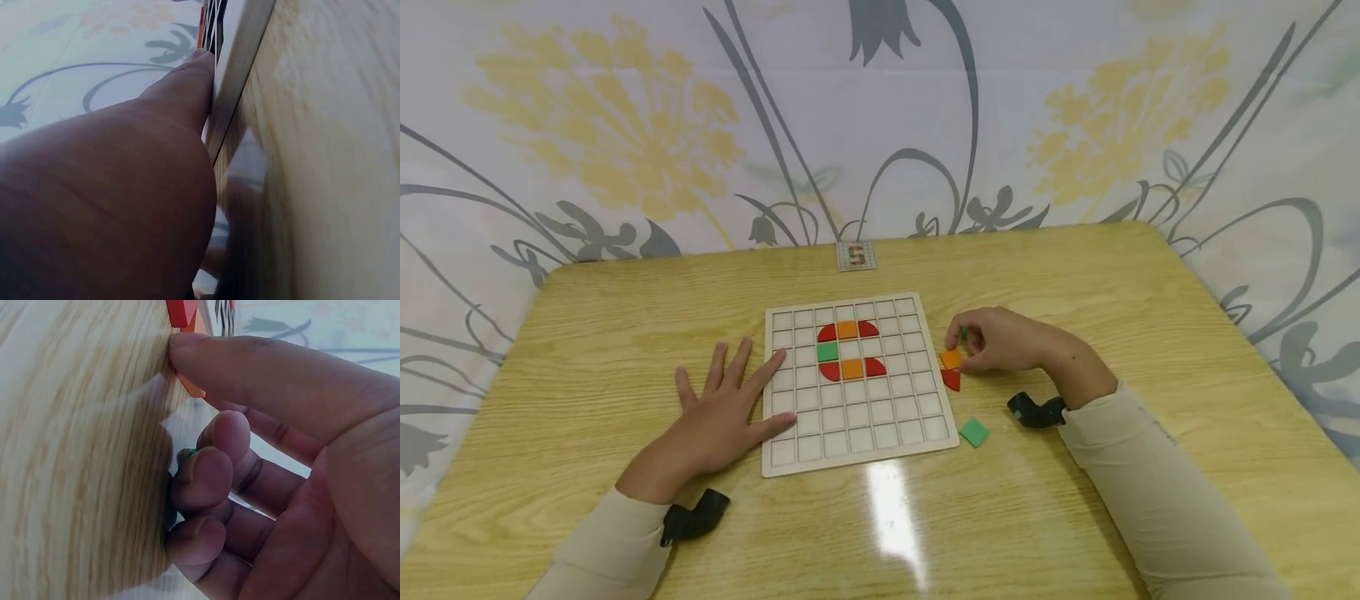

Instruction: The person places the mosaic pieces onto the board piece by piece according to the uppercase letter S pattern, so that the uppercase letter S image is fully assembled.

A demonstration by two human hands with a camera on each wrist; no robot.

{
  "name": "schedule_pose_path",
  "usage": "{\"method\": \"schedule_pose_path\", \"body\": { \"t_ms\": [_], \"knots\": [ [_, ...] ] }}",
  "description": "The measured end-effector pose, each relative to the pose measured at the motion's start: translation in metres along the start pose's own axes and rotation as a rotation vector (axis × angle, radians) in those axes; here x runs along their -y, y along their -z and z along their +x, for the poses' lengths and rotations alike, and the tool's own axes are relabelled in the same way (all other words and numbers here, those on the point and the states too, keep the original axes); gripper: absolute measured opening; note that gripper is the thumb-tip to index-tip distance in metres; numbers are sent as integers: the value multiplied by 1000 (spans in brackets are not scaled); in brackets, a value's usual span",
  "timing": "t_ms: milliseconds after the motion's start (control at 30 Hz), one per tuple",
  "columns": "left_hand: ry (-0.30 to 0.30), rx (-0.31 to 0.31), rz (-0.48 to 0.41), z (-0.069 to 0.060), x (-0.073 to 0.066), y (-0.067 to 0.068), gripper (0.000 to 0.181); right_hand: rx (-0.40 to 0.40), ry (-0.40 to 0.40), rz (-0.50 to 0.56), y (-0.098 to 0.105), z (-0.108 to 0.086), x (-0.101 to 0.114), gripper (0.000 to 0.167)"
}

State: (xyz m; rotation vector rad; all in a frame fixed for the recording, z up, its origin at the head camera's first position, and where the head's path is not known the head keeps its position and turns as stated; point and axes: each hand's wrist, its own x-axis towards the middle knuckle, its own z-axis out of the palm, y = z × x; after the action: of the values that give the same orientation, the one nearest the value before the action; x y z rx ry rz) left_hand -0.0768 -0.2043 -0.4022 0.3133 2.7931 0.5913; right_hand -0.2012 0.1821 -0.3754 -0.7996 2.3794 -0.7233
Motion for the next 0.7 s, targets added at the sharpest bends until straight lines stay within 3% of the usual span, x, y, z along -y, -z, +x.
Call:
{"method": "schedule_pose_path", "body": {
  "t_ms": [700],
  "knots": [
    [4,1,4,0,1,0,86,-47,28,-22,-4,5,-1,16]
  ]
}}
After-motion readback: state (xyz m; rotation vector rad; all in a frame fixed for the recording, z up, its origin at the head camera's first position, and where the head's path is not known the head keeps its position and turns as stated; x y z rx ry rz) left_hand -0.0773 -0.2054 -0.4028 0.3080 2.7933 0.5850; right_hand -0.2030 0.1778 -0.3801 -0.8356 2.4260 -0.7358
